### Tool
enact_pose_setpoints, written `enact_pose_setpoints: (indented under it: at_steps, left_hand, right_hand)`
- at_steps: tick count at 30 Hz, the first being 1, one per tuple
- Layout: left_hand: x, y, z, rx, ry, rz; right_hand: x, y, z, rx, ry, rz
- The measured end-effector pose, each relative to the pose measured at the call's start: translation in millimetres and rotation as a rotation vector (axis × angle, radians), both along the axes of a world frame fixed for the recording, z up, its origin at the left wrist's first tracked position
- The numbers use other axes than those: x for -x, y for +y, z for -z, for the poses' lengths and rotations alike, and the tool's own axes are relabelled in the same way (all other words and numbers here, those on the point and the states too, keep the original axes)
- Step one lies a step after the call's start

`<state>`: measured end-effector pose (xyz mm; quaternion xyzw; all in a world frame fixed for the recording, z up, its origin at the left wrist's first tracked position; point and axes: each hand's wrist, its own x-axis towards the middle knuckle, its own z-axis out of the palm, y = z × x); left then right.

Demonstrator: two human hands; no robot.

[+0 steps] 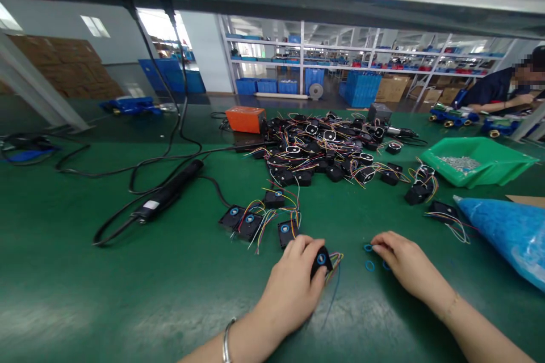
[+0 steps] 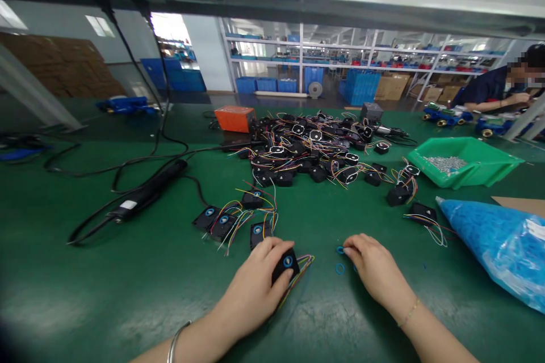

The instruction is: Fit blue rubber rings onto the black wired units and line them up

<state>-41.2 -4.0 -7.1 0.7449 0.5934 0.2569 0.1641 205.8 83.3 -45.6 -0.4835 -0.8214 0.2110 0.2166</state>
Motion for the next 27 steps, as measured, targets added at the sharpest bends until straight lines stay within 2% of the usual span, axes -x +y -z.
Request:
enact_pose_setpoints:
  at_steps: [5, 8, 11, 14, 17, 20, 22, 25, 27]
  left_hand:
    - [21, 13, 0.7, -0.168, 0.355, -0.242]
    - [37, 22, -3.9, -0.232, 0.493, -0.331]
    - [47, 29, -8.9, -0.284, 0.582, -0.362]
    - [48, 33, -11.2, -0.323, 0.625, -0.467]
    - [44, 35, -11.7, -0.349, 0.609, -0.576]
    - [44, 36, -12.1, -0.353, 0.593, -0.534]
    - [48, 37, -11.9, -0.348, 0.581, -0.468]
    - [57, 41, -10.6, -0.328, 0.533, -0.393]
    - [63, 44, -10.3, -0.310, 0.486, -0.392]
  right_hand:
    - [-2, 2, 2.9, 0.019, -0.023, 0.000]
    - [0, 1, -1.3, -0.003, -0.027, 0.000]
    - [2, 2, -3.6, -0.066, -0.031, 0.023]
    - [-5, 12, -1.2, -0.172, -0.025, 0.071]
    - [-27, 35, 4.3, -0.275, -0.026, 0.238]
    - [-63, 63, 11.0, -0.373, -0.031, 0.524]
    - [-87, 79, 15.2, -0.400, -0.039, 0.644]
    - [-113, 94, 19.2, -0.367, -0.049, 0.665]
    - [-122, 97, 18.8, -0.317, -0.044, 0.645]
